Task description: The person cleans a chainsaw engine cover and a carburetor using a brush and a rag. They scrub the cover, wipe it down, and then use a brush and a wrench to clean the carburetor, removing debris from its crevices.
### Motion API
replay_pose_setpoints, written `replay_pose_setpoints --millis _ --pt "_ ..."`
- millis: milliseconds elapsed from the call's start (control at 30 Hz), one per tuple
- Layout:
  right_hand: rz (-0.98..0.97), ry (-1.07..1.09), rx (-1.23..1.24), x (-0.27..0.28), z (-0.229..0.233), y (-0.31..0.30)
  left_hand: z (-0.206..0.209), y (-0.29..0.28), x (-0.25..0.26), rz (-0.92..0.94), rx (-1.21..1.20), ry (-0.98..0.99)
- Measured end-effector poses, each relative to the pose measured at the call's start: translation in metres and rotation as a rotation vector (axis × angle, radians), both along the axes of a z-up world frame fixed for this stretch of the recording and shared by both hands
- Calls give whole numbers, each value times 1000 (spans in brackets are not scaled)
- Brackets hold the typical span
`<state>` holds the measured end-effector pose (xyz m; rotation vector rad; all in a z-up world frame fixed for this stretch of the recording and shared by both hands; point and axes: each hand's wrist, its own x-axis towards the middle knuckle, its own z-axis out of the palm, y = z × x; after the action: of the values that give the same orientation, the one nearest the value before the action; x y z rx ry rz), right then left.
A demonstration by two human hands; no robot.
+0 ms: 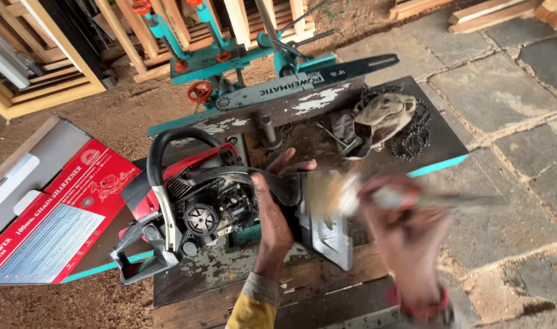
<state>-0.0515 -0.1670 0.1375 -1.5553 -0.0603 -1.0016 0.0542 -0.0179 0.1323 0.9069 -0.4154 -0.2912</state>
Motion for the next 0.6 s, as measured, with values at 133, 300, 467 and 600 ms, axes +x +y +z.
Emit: replay_pose_setpoints --millis 133,300,467,600 --pt "-193 171 -247 48 -3 -9 -6 -6 -9 22 124 -39" --pt "-118 -45 -153 32 10 -7 -12 -15 -1 29 108 -95" --pt "231 362 31 -27 -4 35 -20 -15 20 80 94 -54" --pt "290 142 196 31 6 -10 -22 -17 16 -90 -98 -94"
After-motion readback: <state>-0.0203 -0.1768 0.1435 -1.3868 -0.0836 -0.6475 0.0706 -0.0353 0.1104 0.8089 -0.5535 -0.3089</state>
